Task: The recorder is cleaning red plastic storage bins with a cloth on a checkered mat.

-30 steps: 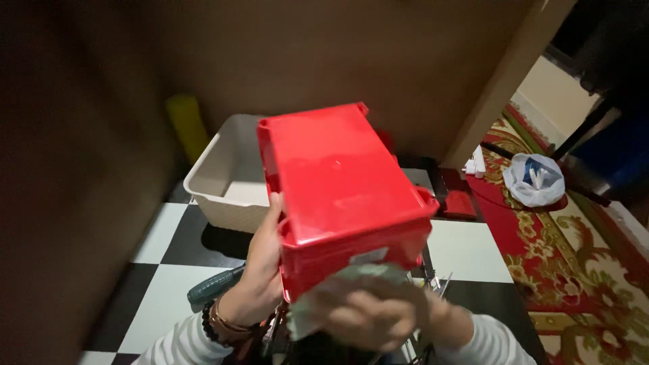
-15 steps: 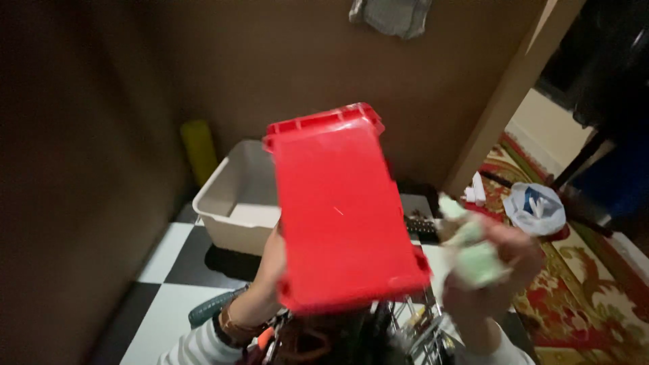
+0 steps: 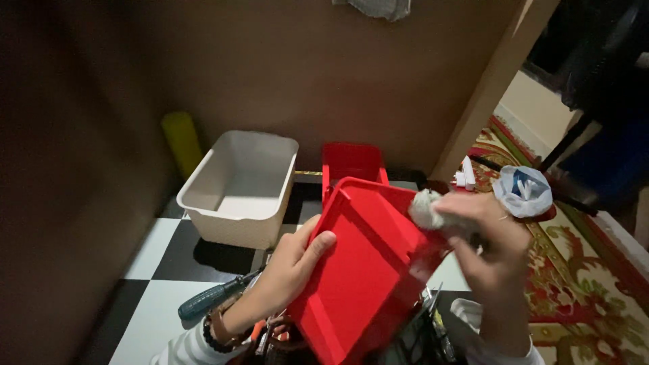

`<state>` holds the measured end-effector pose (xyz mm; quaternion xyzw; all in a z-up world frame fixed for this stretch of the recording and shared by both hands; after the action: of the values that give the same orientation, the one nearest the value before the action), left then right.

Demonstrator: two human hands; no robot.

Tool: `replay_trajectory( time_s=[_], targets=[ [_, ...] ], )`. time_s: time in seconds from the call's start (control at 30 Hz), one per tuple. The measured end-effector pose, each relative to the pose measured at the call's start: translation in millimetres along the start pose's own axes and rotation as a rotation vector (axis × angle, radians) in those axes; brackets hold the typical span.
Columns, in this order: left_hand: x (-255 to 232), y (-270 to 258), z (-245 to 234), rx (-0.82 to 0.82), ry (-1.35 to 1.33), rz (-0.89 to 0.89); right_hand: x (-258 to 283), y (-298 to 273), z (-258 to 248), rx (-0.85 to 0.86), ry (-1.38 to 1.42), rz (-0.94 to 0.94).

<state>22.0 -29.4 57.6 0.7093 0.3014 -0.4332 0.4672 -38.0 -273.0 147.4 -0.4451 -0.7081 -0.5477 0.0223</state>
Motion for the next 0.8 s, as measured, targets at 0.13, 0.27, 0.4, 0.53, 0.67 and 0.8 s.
replay_trajectory(
  time_s=[0.13, 0.27, 0.4, 0.53, 0.67, 0.8],
  targets=[
    [-11, -5, 2, 0.008, 0.043, 0.026, 7, -20, 10, -0.003, 0.18, 0.05],
    [-5, -8, 4, -0.021, 0.038, 0.079, 31, -43, 13, -0.132, 0.04, -0.237],
    [-18, -16, 13, -0.008, 0.001, 0.201, 83, -54, 54, -0.112, -0.711, -0.531],
    [-27, -30, 24, 0.014, 0.084, 0.288, 85, -56, 54, -0.044, -0.669, -0.459],
    [-37, -38, 30, 0.063, 0.038, 0.298, 83, -54, 46, -0.139, -0.61, -0.34],
    [-26, -42, 40, 0.134, 0.017, 0.28, 69, -65, 48, -0.178, -0.46, -0.297]
  ],
)
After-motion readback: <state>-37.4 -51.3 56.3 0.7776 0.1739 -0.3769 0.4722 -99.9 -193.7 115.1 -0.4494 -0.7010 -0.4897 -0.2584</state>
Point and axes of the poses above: each hand's wrist, its own y-axis towards the middle knuckle, its own z-axis out of the palm, x = y × z, the point moved 7 cm from there along y, towards the middle knuckle, and after that the axes turned 7 degrees about z, right-handed, at the moved point
